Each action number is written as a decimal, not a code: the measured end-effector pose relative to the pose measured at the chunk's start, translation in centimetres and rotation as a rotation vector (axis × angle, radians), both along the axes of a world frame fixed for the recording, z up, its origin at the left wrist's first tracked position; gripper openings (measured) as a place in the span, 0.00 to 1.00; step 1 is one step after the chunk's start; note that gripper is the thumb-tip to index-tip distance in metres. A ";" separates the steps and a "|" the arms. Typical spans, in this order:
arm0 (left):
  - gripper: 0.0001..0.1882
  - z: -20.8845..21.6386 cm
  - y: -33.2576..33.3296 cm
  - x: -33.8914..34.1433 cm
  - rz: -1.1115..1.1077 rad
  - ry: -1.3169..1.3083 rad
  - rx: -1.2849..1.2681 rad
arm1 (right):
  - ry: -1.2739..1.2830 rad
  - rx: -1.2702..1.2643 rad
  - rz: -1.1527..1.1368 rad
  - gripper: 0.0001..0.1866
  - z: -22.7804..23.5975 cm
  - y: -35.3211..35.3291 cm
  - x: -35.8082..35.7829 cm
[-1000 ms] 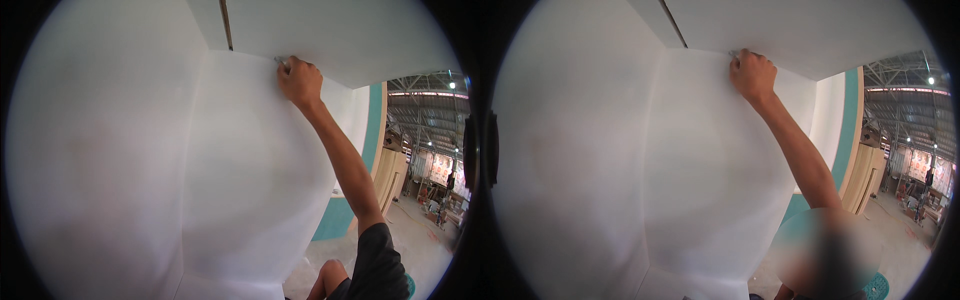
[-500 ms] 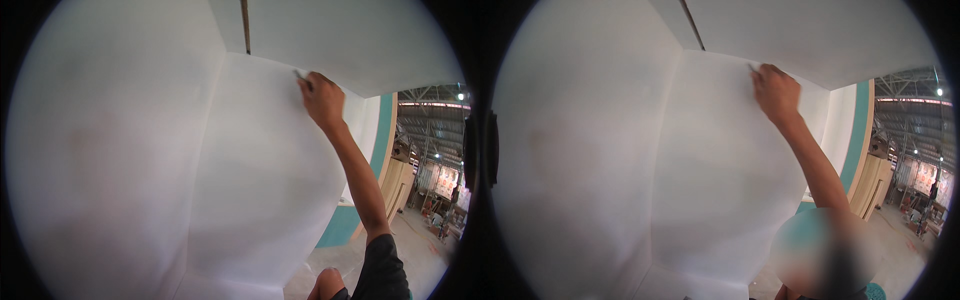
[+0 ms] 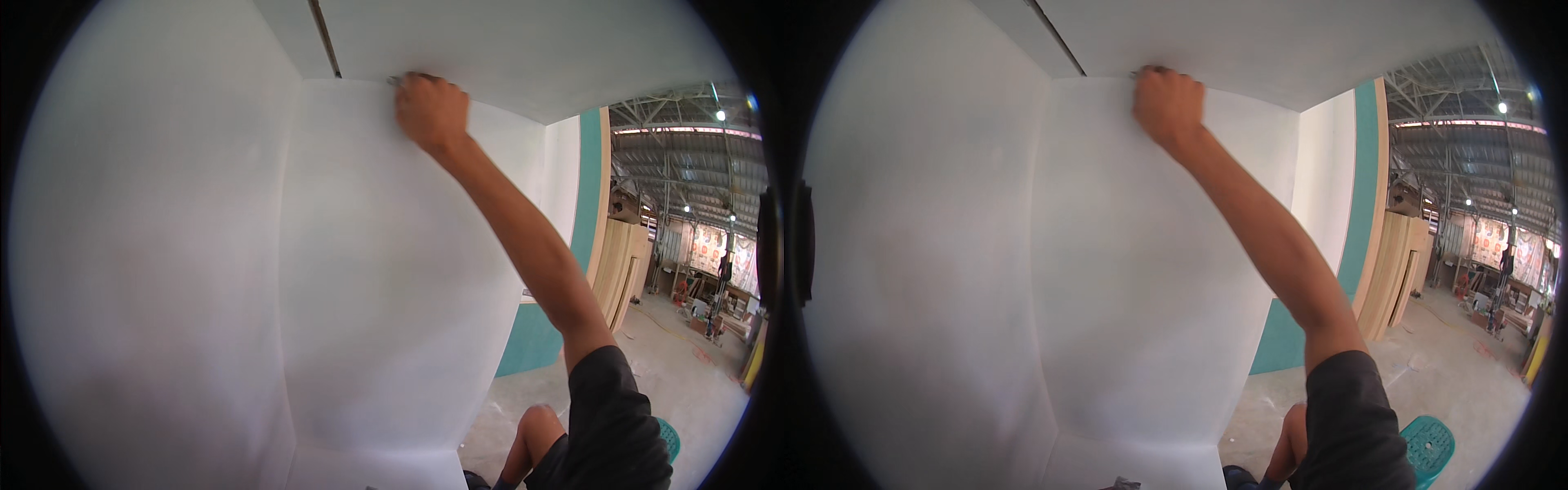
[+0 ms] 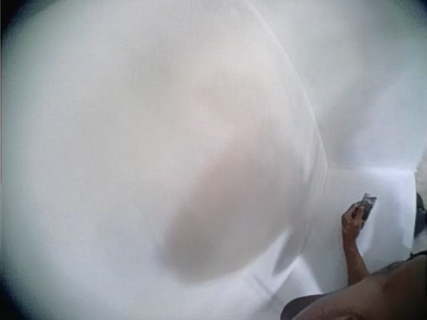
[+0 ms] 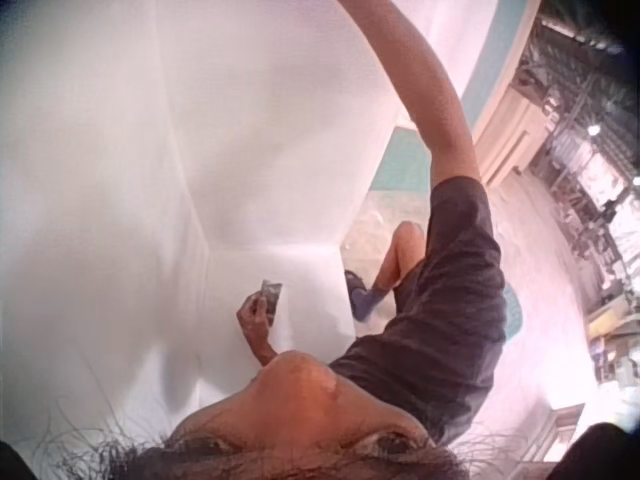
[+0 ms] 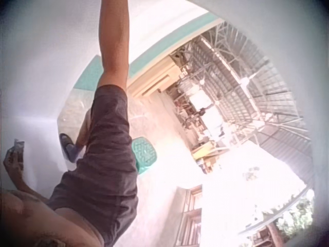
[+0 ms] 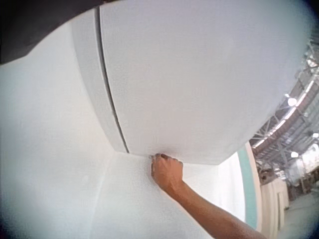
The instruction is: The person applies putty to the seams and joints of white wooden furniture using a small metal scraper.
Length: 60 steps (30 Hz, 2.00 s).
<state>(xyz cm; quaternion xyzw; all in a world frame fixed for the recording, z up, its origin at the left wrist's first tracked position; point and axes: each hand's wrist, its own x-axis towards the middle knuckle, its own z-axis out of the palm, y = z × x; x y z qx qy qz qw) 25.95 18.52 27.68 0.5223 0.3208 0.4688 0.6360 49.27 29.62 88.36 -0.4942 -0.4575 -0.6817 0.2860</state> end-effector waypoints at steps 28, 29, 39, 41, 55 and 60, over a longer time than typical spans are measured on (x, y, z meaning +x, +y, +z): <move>0.10 0.7 -0.5 0.1 0.028 0.007 -0.004 | 0.217 -0.504 0.251 0.04 -12.8 -14.8 1.4; 0.10 1.2 -0.7 0.6 -0.024 -0.024 -0.065 | 0.273 -0.600 0.288 0.02 -14.9 -16.5 0.2; 0.13 3.7 -3.3 0.1 0.092 0.068 -0.062 | 0.883 -1.346 0.579 0.07 -39.0 -23.5 -3.4; 0.13 3.1 -3.8 0.0 0.069 0.063 -0.108 | 0.951 -1.285 0.660 0.06 -43.2 -22.9 -3.9; 0.12 4.0 -1.5 1.4 0.053 0.086 -0.128 | 0.599 -1.325 0.558 0.06 -47.0 -17.3 -2.1; 0.11 3.6 -0.9 1.5 0.047 0.070 -0.095 | 0.524 -1.293 0.532 0.07 -47.5 -15.7 -2.1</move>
